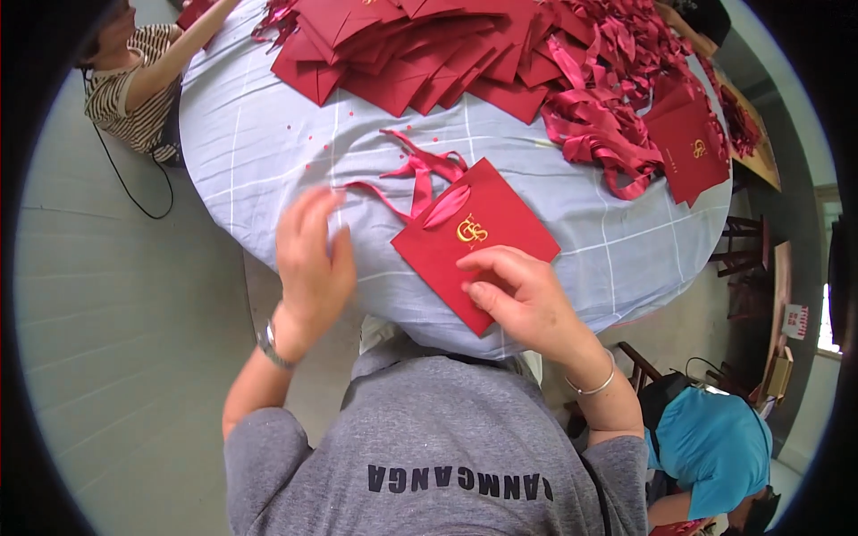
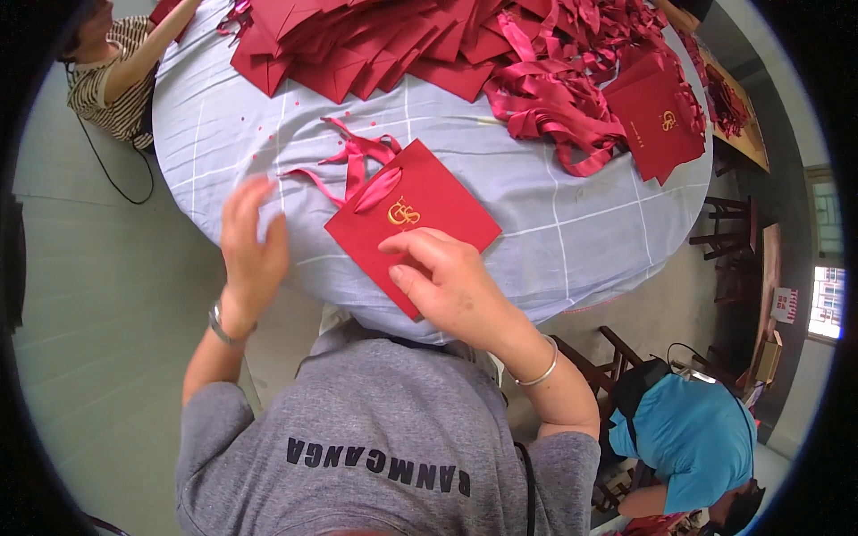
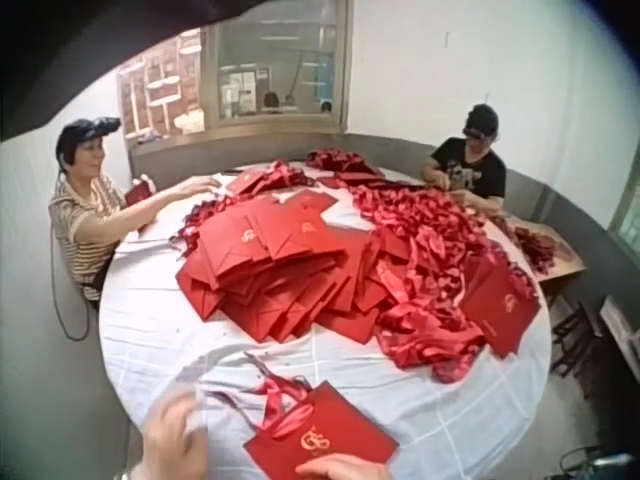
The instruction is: The person attaches ribbon handles to gift bags by inserting the ends of ribbon strips into the holes of the bags by hand.
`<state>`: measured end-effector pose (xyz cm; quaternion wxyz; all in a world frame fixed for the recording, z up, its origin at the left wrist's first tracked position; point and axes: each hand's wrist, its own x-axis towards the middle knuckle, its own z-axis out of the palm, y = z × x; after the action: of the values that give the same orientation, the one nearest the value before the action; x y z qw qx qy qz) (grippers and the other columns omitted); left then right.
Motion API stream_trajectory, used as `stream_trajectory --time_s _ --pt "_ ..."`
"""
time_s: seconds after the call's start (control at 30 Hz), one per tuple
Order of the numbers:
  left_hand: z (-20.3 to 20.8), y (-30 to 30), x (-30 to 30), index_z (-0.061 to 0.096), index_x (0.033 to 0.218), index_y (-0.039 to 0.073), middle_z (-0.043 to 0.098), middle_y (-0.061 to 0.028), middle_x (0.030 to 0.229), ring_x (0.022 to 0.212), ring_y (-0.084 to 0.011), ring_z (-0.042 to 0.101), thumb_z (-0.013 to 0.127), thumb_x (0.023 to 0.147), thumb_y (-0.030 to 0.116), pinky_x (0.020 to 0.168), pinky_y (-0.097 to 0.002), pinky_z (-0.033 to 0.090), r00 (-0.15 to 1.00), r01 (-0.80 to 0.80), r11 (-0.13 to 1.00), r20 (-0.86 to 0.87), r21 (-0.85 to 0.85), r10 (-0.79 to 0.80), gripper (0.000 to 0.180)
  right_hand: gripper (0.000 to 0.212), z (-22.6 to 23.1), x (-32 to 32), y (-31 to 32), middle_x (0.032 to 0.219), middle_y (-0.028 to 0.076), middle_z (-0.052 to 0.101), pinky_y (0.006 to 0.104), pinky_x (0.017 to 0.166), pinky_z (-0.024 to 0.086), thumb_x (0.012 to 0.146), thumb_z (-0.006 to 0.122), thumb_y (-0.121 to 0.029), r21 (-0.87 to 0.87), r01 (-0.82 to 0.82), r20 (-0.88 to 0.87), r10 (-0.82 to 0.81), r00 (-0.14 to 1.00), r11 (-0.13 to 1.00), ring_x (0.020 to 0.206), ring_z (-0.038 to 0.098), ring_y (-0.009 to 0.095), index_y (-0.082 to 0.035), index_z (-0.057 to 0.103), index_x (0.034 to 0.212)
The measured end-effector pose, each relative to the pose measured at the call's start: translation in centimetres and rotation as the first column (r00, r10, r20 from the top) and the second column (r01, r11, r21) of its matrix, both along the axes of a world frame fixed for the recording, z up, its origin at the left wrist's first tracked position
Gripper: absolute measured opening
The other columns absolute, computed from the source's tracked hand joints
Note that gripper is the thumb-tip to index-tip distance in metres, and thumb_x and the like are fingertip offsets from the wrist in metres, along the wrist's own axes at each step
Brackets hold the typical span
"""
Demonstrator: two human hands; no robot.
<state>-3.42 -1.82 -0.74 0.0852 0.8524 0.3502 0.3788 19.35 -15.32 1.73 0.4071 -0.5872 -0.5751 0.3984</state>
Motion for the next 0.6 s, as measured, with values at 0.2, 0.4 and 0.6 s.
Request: stream_trajectory --time_s 0.2,0.4,0.6 --pt "-3.2 -2.3 -0.9 0.062 0.101 0.000 0.063 -0.0169 0.108 0.102 -0.0344 0.058 0.061 0.080 -0.002 0.090 -0.0417 0.045 0.994 -0.021 1.000 -0.104 -0.017 0.019 0.021 0.032 -2.6 4.1 3.4 0.105 0.021 0.061 0.0422 0.087 0.046 0.079 0.067 -0.012 0.158 0.271 0.579 -0.312 0.754 0.949 0.104 0.056 0.038 0.002 0.060 0.107" --pt "-3.6 -3.1 -0.1 0.064 0.093 0.000 0.064 -0.0155 0.103 0.098 -0.0340 0.058 0.060 0.082 -0.002 0.087 -0.0412 0.045 0.995 -0.051 0.999 -0.080 0.009 0.052 0.012 0.031 -1.1 6.2 3.0 0.088 0.012 0.064 0.0355 0.074 0.049 0.077 0.071 -0.013 -0.079 0.163 0.221 -0.143 0.965 0.983 0.082 0.062 0.024 0.002 0.062 0.103" --pt "-3.6 -3.1 -0.2 0.064 0.093 -0.001 0.064 -0.0154 0.102 0.096 -0.0314 0.058 0.058 0.085 -0.002 0.086 -0.0389 0.046 0.995 -0.041 0.999 -0.087 0.031 0.044 0.010 0.023 0.8 13.3 0.8 0.087 -0.001 0.062 0.0223 0.068 0.049 0.082 0.069 0.003 0.246 0.577 -0.536 -0.386 0.750 0.779 0.077 0.059 0.008 -0.005 0.064 0.103"
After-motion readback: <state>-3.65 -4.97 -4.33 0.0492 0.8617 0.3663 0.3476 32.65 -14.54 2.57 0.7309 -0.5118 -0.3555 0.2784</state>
